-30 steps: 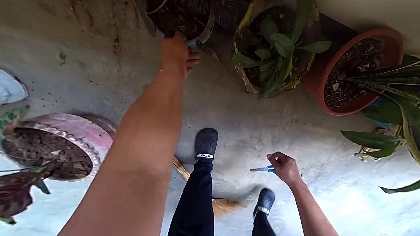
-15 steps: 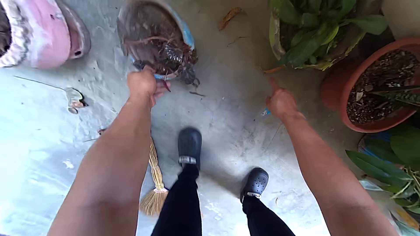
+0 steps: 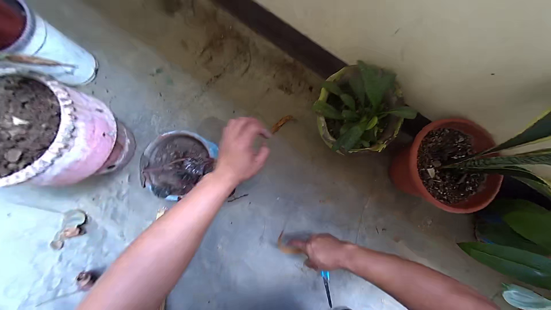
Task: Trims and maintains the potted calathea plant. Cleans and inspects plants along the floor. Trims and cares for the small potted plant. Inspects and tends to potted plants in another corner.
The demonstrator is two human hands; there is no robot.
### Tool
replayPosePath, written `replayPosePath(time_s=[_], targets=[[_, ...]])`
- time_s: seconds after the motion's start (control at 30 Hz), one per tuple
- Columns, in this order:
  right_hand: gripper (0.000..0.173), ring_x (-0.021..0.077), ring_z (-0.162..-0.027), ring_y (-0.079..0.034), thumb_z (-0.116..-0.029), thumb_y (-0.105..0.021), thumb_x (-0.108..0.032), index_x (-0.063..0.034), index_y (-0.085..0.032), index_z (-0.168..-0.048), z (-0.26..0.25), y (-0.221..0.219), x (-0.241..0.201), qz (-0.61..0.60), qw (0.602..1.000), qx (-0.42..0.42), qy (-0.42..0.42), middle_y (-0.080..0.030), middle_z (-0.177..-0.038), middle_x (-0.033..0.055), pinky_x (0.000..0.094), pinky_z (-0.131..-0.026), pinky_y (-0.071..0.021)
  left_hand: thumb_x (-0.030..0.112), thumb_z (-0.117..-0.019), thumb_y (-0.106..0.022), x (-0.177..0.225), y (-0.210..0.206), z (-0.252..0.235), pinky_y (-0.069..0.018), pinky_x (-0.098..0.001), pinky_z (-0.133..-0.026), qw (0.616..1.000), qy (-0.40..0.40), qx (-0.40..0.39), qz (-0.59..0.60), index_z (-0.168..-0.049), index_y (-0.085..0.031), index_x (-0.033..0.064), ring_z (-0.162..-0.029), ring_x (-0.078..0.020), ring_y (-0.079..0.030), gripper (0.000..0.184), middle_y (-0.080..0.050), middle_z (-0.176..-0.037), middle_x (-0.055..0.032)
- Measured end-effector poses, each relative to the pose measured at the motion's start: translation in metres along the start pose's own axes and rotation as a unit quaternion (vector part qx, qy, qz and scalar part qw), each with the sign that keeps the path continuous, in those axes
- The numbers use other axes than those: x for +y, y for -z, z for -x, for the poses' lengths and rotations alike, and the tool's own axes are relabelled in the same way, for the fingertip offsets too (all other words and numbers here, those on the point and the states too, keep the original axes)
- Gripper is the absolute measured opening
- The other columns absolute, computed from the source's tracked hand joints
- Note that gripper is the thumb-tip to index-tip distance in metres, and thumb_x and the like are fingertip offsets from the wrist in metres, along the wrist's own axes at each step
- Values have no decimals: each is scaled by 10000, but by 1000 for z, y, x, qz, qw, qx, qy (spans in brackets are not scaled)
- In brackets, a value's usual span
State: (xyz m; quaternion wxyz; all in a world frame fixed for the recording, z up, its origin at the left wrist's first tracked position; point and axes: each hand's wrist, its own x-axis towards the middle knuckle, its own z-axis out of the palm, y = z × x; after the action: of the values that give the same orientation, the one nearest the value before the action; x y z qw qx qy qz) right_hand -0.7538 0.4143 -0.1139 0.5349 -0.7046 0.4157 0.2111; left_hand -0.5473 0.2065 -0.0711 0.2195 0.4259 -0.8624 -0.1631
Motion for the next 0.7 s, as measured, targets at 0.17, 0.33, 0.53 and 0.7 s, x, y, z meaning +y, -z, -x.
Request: replayPosePath(time_s=[0.17,0.33,0.53,0.7], targets=[[680,431,-1013,-696,-1082,-498,-278,-243,-160,-1670,80,61,30,-37,950,247,-187,-693,-1140,239,599,-874,-543,259,-977,-656,-25,-110,-73,-251,-757,-1141,956,220,-194,-30,-1404,-621,103,-1521,-505,-234,456,-306,-1633,-274],[757,406,-855,-713,-1040,-597,-256,-230,-171,-1664,110,88,82,-29,864,430,-260,-709,-989,197,595,-744,-571,294,-994,-615,-22,-145,-53,-273,-760,-1123,939,302,-162,-12,-1506,-452,-18,-1477,-494,-338,621,-344,-1606,-282],[514,406,-932,-715,-1078,-510,-243,-208,-392,-1577,86,103,83,1,853,457,-253,-691,-1167,200,578,-761,-574,330,-1025,-572,2,-115,55,-304,-648,-1177,947,101,-297,-76,-1450,-513,-44,-1431,-436,-437,569,-468,-1526,-270],[265,410,-893,-721,-1068,-473,-167,-95,-639,-1261,76,118,77,90,825,491,-264,-716,-1053,191,567,-706,-561,319,-1047,-513,34,-40,203,-377,-562,-1150,751,-86,-646,-110,-1169,-689,-10,-1302,-380,-573,392,-668,-1290,-191]])
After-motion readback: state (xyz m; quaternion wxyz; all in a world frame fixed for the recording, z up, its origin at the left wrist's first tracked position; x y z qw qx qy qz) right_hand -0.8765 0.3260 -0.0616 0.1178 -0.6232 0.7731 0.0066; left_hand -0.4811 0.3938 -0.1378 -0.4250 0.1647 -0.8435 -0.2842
